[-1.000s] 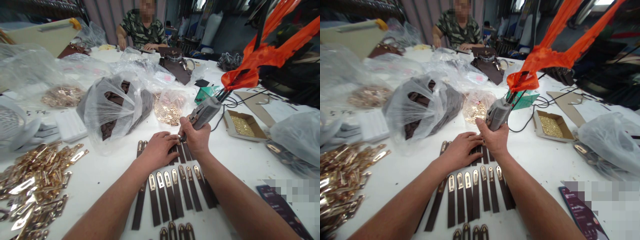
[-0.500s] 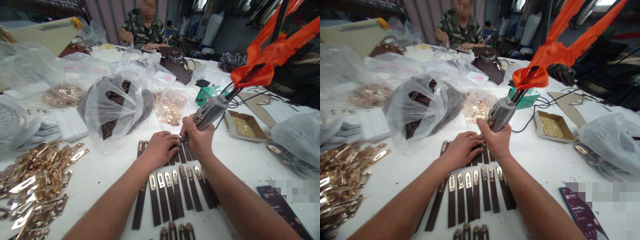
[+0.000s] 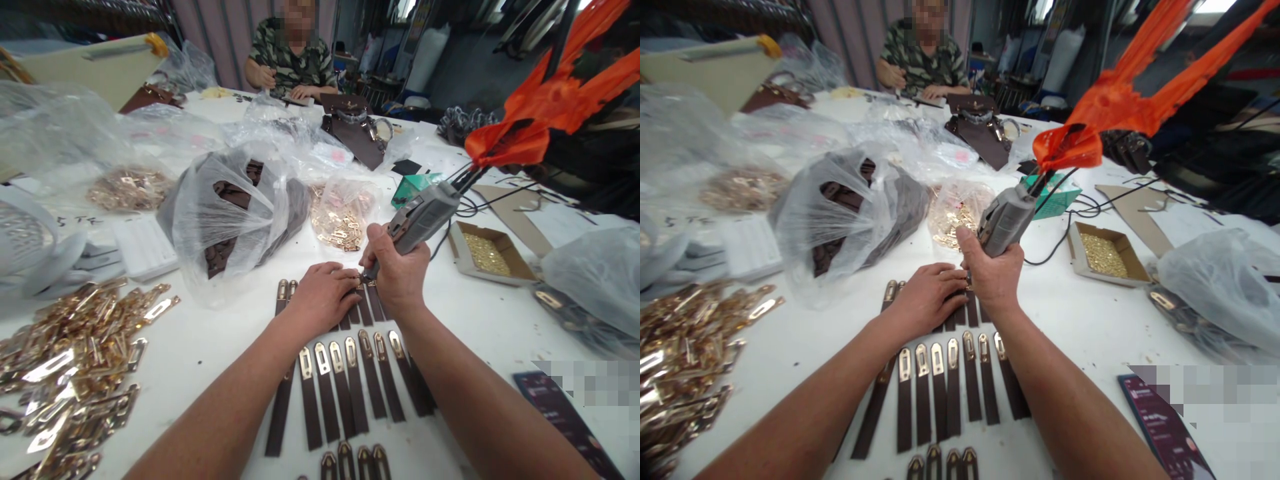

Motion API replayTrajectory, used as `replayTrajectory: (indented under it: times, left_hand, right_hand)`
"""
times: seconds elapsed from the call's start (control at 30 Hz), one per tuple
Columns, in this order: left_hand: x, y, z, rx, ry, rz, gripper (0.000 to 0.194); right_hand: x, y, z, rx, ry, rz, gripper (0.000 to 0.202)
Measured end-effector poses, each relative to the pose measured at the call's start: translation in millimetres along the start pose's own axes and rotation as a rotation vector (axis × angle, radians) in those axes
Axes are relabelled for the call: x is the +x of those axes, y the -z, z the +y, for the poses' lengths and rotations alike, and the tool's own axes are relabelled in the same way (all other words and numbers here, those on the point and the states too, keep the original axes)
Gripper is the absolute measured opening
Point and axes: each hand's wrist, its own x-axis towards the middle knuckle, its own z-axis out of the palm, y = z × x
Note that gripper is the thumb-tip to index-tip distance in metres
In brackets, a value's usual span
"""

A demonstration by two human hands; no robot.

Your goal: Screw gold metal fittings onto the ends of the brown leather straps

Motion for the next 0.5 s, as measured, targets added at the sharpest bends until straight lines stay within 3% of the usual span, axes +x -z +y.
replayTrajectory:
  times: [0.5]
  left_hand:
    - [1.5, 0.0, -1.6, -0.002, -0.040, 0.019, 0.031]
  right_hand:
    - [-5.2, -1.7, -4.1, 0.028, -0.008, -0.035, 0.053]
